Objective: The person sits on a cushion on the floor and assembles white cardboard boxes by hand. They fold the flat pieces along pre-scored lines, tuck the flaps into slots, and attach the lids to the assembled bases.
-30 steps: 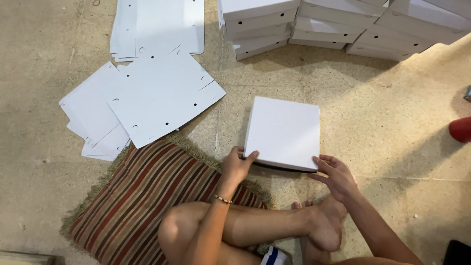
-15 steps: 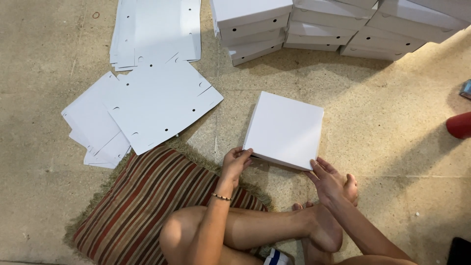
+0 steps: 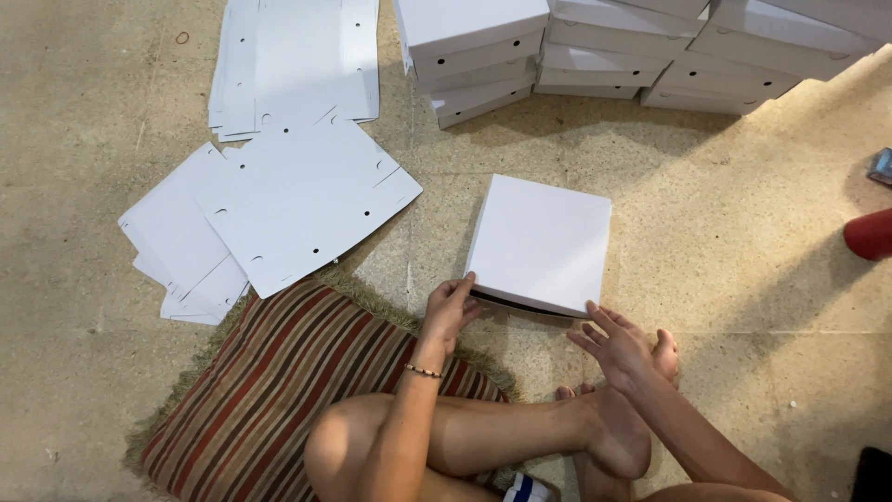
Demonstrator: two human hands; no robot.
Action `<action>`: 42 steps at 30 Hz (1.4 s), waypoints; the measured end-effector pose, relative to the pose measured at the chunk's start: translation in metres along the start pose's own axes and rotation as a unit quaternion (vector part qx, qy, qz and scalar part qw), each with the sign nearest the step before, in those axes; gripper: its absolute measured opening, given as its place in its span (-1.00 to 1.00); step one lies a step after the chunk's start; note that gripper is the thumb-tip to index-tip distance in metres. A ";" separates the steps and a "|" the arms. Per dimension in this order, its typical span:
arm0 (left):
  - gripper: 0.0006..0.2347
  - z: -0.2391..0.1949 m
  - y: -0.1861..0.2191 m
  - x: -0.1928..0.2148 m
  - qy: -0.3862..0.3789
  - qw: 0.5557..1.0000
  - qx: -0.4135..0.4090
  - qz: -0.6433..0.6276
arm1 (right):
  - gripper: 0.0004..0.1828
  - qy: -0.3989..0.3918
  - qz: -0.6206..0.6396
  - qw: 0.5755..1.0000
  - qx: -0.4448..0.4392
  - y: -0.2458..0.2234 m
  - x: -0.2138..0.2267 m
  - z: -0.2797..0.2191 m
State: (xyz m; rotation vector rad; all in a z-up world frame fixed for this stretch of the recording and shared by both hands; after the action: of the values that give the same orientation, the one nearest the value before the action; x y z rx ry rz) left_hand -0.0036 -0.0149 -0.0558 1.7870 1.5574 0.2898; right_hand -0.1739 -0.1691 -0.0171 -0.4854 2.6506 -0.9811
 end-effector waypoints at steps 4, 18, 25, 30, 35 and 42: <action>-0.63 0.005 -0.004 0.003 -0.013 1.000 -0.007 -0.009 | -0.05 0.038 0.112 0.993 0.027 0.004 0.008 0.017; -0.68 -0.001 -0.009 -0.003 0.004 0.998 -0.009 -0.069 | -0.41 0.015 0.097 0.995 0.001 -0.001 0.010 0.018; -0.70 0.008 -0.014 -0.001 0.011 0.993 -0.014 -0.120 | -0.38 0.007 0.115 0.993 0.006 0.006 0.011 0.024; -0.71 0.007 -0.013 -0.002 0.018 0.990 -0.003 -0.138 | -0.52 0.001 0.116 0.993 0.015 0.011 0.017 0.033; -0.71 0.008 -0.018 -0.004 0.031 0.986 0.006 -0.165 | -0.57 -0.005 0.101 0.995 0.024 0.013 0.017 0.033; -0.63 0.012 -0.021 -0.007 0.058 0.980 0.005 -0.193 | -0.64 -0.005 0.103 0.994 0.039 0.012 0.015 0.033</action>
State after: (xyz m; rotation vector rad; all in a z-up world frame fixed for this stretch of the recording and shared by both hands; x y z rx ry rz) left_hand -0.0141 -0.0260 -0.0760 1.4556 1.9494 0.1995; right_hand -0.1786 -0.1856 -0.0515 -0.1953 2.5796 -1.0095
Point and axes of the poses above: each hand's wrist, its own z-axis towards the middle knuckle, its own x-axis out of the back of the hand, y = z × x, the point moved 2 cm from there along z, towards the middle knuckle, and after that the axes turned 4 degrees about -z, right-handed, at the moved point
